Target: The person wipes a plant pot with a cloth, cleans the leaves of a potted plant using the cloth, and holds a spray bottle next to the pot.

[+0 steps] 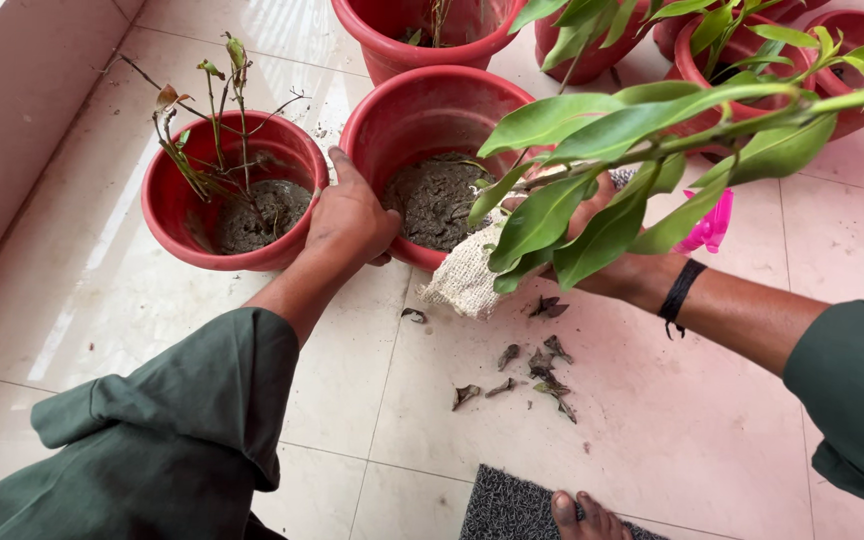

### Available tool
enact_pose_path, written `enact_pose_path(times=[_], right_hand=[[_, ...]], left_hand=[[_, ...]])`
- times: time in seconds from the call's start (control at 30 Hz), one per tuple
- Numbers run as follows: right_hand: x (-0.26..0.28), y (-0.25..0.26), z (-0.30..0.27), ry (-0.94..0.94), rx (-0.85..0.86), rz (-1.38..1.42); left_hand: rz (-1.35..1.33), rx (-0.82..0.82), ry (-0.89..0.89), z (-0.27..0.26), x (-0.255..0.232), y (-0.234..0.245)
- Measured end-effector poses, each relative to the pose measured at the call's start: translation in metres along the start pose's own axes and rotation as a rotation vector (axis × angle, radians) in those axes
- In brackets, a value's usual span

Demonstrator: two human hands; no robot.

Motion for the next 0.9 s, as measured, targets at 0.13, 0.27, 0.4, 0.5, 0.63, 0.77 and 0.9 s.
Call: enact_pose_path(times=[0.13,0.27,0.4,0.5,0.63,0.77,0.9], right_hand=[[0.004,-0.005,-0.006,0.034,0.062,-0.208],[0.006,-0.010,-0.007,-0.011,0.088,-0.085],[0.007,-0.011,0.000,-0.003,0.124,0.008],[0.007,-0.008,0.004,0.107,0.179,0.042],[-0.014,-0.008,-0.003,0.172,0.272,-0.004],[-0.041,0.000,-0.010,0.018,0.297,0.130],[-0.047,-0.009,-0.012,-0.127,0.290,0.102]], left_hand=[[-0.064,0.029,0.064,-0.009,0.000,-0.005],[-0.165,0.043,0.158,-0.004,0.011,-0.018],[-0.069,0.093,0.097,0.026,0.020,-0.027],[-0.007,0.077,-0.045,0.050,0.018,-0.023],[-0.089,0.137,-0.019,0.064,0.027,-0.024],[0.002,0.072,-0.251,0.071,0.011,-0.016],[0.166,-0.046,-0.312,0.053,-0.002,0.001]])
Point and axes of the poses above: each hand's wrist, its own z-axis towards the middle knuckle, its own y-axis out of the back of the hand, x = y × z, the point moved 10 cm from there along z, towards the middle knuckle, and after that the axes turned 14 degrees about -x, right-handed, at the moved point
